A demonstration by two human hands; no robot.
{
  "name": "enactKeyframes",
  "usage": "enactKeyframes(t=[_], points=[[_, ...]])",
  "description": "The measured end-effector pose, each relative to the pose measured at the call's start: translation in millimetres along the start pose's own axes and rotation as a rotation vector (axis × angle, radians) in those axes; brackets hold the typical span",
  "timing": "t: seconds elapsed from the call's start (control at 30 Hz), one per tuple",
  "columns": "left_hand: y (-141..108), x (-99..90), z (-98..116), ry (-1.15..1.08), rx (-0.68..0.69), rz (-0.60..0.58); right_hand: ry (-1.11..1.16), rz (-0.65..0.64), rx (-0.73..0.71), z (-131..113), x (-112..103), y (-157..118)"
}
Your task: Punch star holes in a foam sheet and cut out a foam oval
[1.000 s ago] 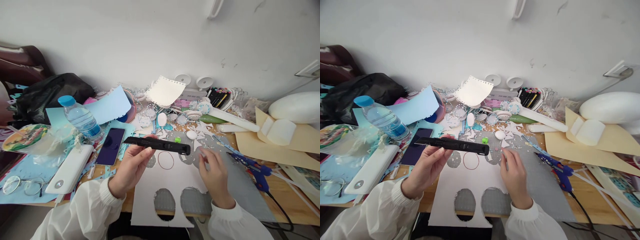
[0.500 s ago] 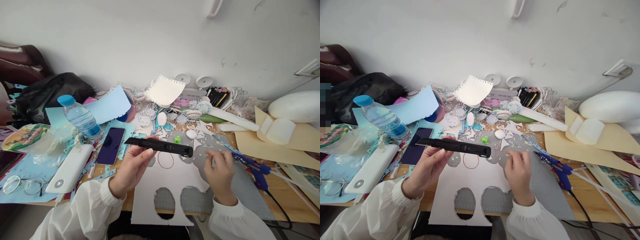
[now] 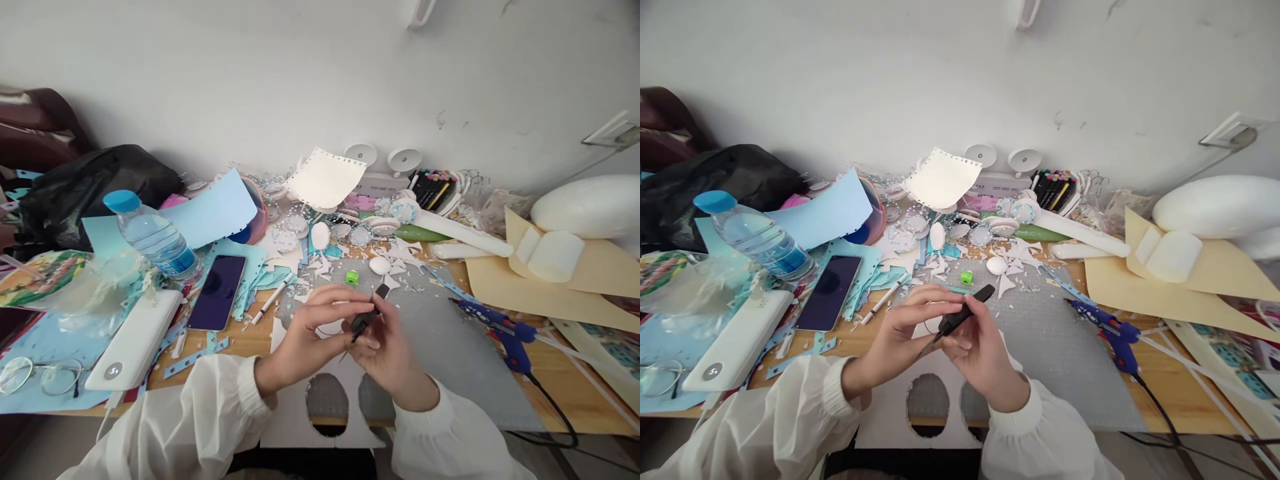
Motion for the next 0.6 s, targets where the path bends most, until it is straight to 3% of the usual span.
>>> enactKeyframes(t=[0.13, 0.2, 0.27, 0.37, 0.43, 0.6], points=[[-9, -15.2, -18, 0.199, -0.024, 0.026, -0.01, 0.039, -0.164, -43, -15, 10], [-19, -11.1, -26, 0.351, -0.014, -0.08, -0.07, 0.058, -0.254, -64, -23, 15], [-33, 7.4, -30, 0.475, 0.056, -0.282, -0.141, 0.091, -0.304, -74, -32, 24], [-58, 41.2, -32, 0.574, 0.205, -0.572, -0.255, 0.181, -0.348, -70, -47, 41], [-68, 56.2, -33, 0.591, 0.247, -0.693, -0.327, 0.23, -0.359, -59, -56, 51], [-68, 64.2, -36, 0.646, 0.226, -0.796, -0.437, 0.269, -0.341, -36, -76, 64]])
Point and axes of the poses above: each hand's wrist, its own y-axis towards the middle knuckle, its own x-axis out of the palm, z = x × y, the point moved 10 cm from there along y, towards the middle knuckle, and after that the axes turned 2 degrees about y, right-handed, at the moved point
